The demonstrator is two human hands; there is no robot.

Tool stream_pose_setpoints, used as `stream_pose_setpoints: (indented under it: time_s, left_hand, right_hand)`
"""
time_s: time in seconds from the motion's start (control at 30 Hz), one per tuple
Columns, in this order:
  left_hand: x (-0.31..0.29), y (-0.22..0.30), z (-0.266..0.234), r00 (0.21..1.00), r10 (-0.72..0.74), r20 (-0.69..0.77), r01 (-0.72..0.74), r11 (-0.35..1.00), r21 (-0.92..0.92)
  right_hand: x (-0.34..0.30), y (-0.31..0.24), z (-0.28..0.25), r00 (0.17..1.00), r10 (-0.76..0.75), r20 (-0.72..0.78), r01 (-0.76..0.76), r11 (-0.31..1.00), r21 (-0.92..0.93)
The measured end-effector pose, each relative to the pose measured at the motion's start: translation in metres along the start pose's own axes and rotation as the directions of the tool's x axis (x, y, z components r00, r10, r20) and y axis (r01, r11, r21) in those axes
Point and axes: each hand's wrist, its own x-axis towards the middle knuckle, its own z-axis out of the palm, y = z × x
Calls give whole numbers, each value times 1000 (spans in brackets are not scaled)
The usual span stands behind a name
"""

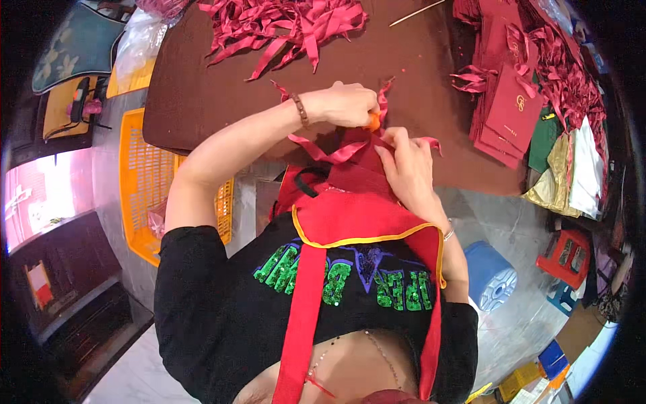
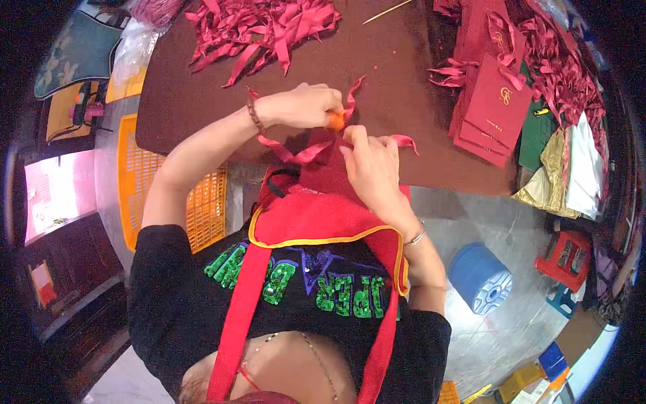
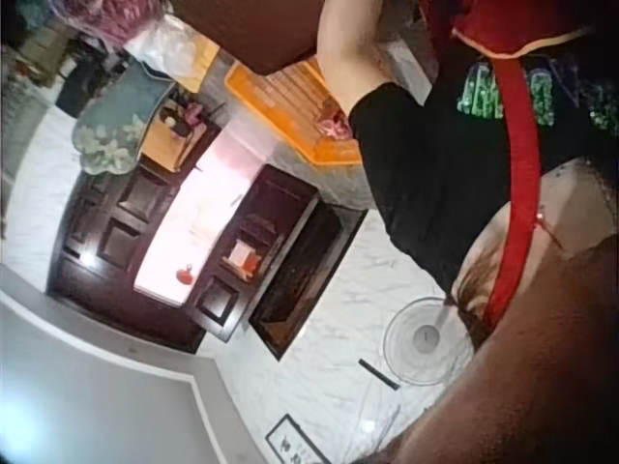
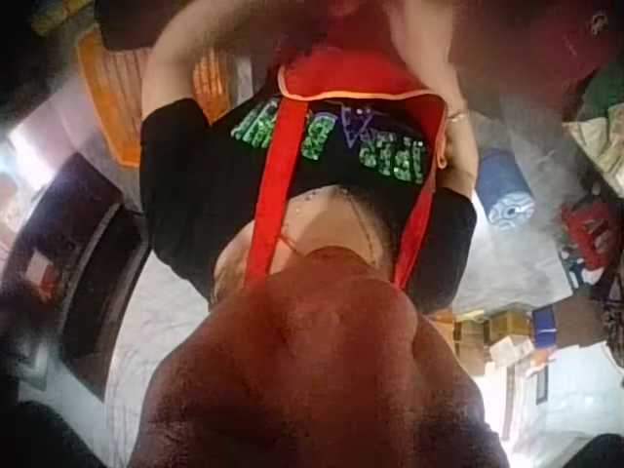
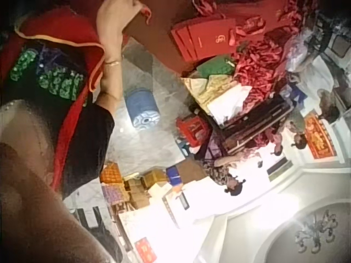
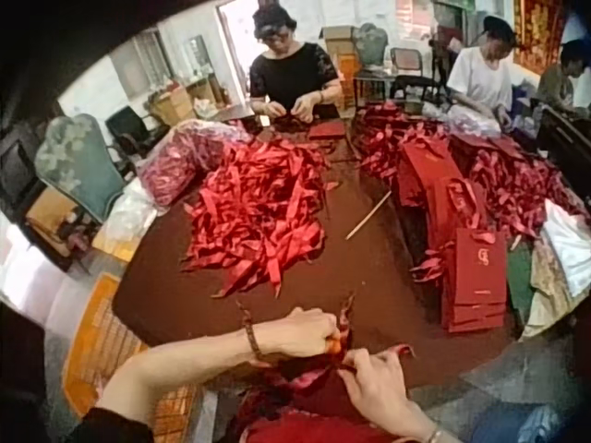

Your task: The person attaches ribbon handles to paper gift bags by threading ribbons into each bag by hand, then stacks the completed gift bags and gathers loose ribbons on the table.

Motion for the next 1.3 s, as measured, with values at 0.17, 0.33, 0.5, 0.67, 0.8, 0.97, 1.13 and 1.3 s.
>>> stream_pose_setpoints:
  time_s: [0.17, 0.33, 0.5, 0.67, 0.8, 0.97, 1.13, 1.3]
  left_hand:
    - [8, 0, -17, 980, 20, 199, -55, 984, 169]
    - [27, -20, -14, 868, 306, 392, -305, 950, -67]
    - [37, -22, -4, 831, 341, 440, -263, 937, -230]
    - [41, -33, 20, 903, 419, 92, -364, 862, -352]
    - [47, -39, 24, 912, 407, 52, -381, 888, -257]
    - [26, -16, -13, 948, 196, -250, -250, 946, -207]
    - [10, -41, -6, 891, 93, -444, -155, 982, -107]
    - [-47, -74, 4, 937, 122, -327, -224, 929, -295]
  right_hand:
    - [-2, 1, 2, 999, 36, 5, -36, 998, 44]
    - [-1, -1, 2, 1000, 24, -3, -23, 995, 98]
    - [5, 4, -2, 970, 228, 87, -240, 959, 154]
    - [10, 10, -10, 963, 193, 190, -231, 952, 202]
    - [17, 11, -16, 934, 155, 323, -237, 942, 236]
    - [22, 10, -11, 946, 111, 303, -173, 967, 187]
    - [14, 37, 6, 994, 8, 107, -14, 998, 55]
    - [-2, 27, -13, 998, 41, -51, -53, 965, -257]
